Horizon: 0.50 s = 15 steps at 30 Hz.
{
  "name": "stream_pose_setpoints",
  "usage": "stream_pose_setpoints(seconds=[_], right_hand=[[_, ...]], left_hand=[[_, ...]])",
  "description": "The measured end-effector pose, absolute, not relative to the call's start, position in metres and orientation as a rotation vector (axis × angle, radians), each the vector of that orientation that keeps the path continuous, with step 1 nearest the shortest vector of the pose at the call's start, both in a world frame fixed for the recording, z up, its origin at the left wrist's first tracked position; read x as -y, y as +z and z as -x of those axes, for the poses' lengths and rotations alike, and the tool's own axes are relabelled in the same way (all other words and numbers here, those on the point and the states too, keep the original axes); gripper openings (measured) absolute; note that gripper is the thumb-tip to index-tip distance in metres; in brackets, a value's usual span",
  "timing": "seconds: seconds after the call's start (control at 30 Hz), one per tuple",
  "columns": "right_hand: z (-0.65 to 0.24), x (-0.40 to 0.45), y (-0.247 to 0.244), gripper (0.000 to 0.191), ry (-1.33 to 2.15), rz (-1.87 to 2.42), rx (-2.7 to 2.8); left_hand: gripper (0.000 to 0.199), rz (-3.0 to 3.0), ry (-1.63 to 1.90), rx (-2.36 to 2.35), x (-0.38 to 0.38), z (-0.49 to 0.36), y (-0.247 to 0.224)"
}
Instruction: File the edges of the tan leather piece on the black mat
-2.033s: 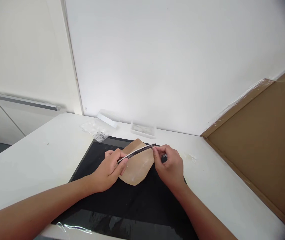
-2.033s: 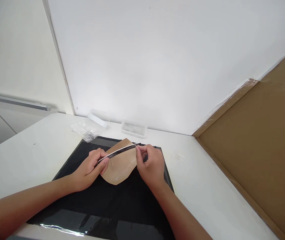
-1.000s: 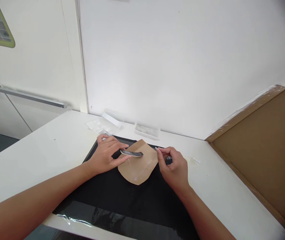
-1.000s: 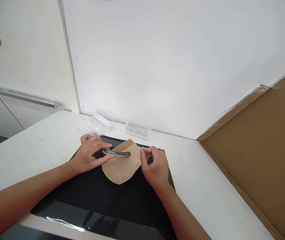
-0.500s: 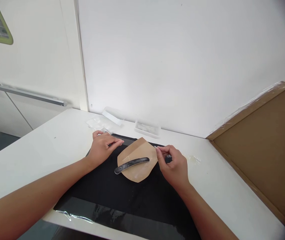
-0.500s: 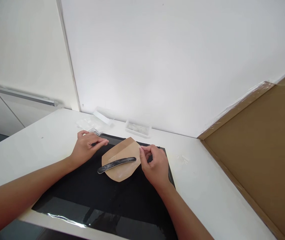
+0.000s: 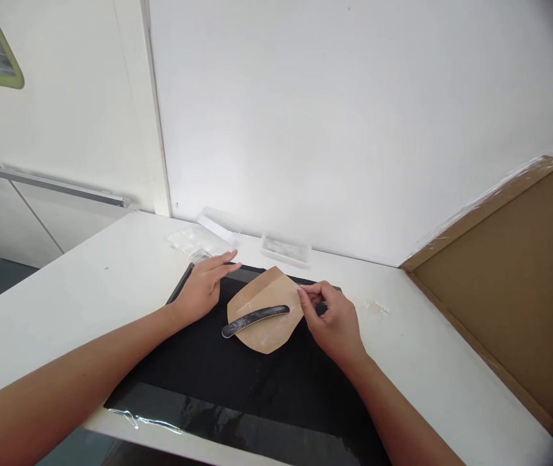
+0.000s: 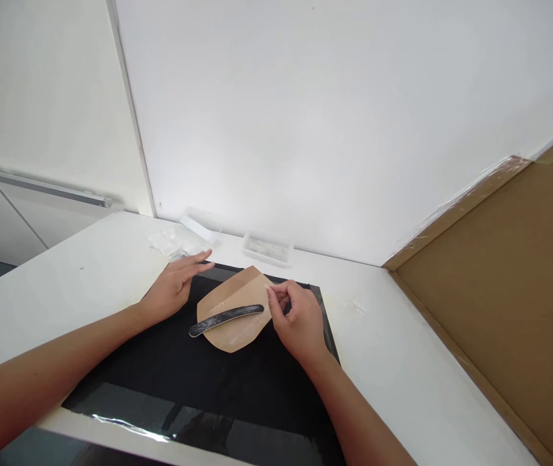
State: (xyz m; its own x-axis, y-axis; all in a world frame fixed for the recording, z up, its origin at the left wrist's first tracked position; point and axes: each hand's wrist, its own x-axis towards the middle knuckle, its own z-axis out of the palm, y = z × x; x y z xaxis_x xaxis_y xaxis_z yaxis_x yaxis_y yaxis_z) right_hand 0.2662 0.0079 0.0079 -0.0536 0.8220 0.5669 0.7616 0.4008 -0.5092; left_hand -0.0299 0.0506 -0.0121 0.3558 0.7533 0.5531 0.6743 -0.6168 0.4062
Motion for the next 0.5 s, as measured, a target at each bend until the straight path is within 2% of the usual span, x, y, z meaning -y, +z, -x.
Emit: stream_pose_setpoints(seconds=[0.13, 0.23, 0.33, 0.5], right_hand=[[-0.265, -0.009, 0.004, 0.024, 0.173, 1.421, 1.723], [-0.265, -0.010, 0.001, 0.026, 0.211, 1.429, 1.682], [-0.263, -0.010, 0.000, 0.026, 0.202, 1.413, 1.678], [-0.256, -0.007, -0.004, 0.024, 0.137, 1.366, 1.598]], left_hand=[[0.084, -2.589, 0.912, -1.305, -0.052, 0.035, -0.017], [0.094, -2.685, 0.681, -1.318, -0.050, 0.038, -0.019], [0.091, -2.764, 0.547, -1.346, -0.046, 0.036, -0.016], [0.072, -2.725, 0.554, -1.417, -0.038, 0.029, -0.007]])
